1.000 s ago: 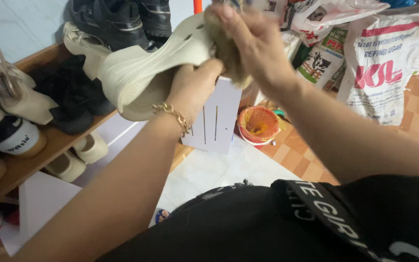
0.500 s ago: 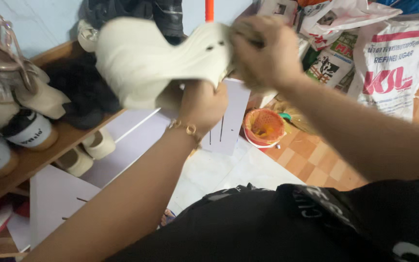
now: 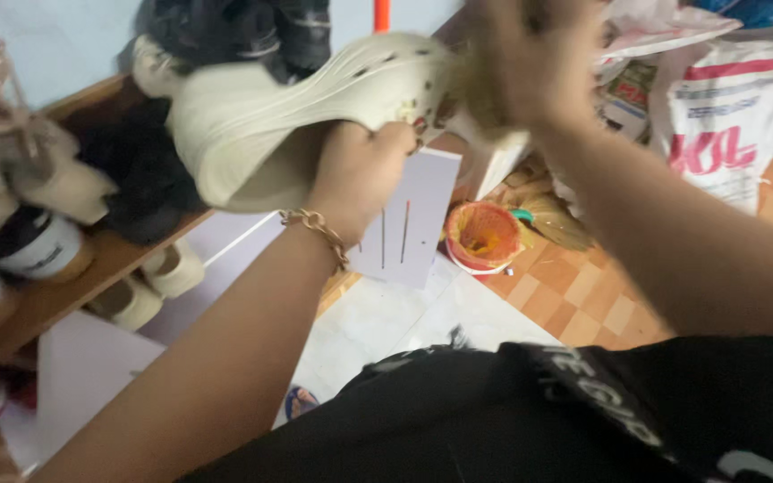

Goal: The person wipes a pair of beige clogs with a cloth, cleaning the exterior and interior surfaces. They handle the shoes one at a time, rotating them to access different areas, then place them back on the shoe rack.

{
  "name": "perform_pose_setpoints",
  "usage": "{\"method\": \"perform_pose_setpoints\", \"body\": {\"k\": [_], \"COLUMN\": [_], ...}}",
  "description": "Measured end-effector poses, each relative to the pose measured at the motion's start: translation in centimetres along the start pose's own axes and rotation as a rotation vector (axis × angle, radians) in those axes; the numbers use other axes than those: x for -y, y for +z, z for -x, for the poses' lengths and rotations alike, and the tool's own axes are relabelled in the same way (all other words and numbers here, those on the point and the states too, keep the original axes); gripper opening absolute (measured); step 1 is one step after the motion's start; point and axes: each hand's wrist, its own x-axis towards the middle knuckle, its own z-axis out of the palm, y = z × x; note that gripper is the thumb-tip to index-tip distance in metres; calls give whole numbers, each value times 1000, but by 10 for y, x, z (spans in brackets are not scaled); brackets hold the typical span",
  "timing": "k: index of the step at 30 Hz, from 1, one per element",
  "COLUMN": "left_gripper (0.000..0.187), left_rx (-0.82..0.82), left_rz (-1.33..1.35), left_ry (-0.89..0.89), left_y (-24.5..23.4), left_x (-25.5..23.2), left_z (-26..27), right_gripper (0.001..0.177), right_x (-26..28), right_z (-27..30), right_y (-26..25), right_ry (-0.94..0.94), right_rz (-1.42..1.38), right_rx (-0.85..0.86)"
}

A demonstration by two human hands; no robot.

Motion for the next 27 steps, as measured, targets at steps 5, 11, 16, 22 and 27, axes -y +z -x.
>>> {"method": "perform_pose_setpoints", "body": {"k": [5,11,16,22,27], "left_gripper": [29,39,38,35,35], "left_rx": [21,-4,26,-57,-29], "left_rz": [789,990,823,805,777], "left_ry": [-265,-391,-386,-358,-449], "left_y": [11,-4,2,15,10], "left_x": [-5,3,4,-11,-12], "left_z": [-16,-27,-32,-29,-42], "right_gripper": [29,19,22,22,23], "right_x": [-33,-31,-10,-41,-55], "right_z": [44,52,18,10,-13], "right_y": [34,-4,-14,-26,-23], "right_ry": [-489,103,-175,-361,334], "right_rz": [174,-154,7,6,-12], "right_rx": [-23,249,-8,219,203]}}
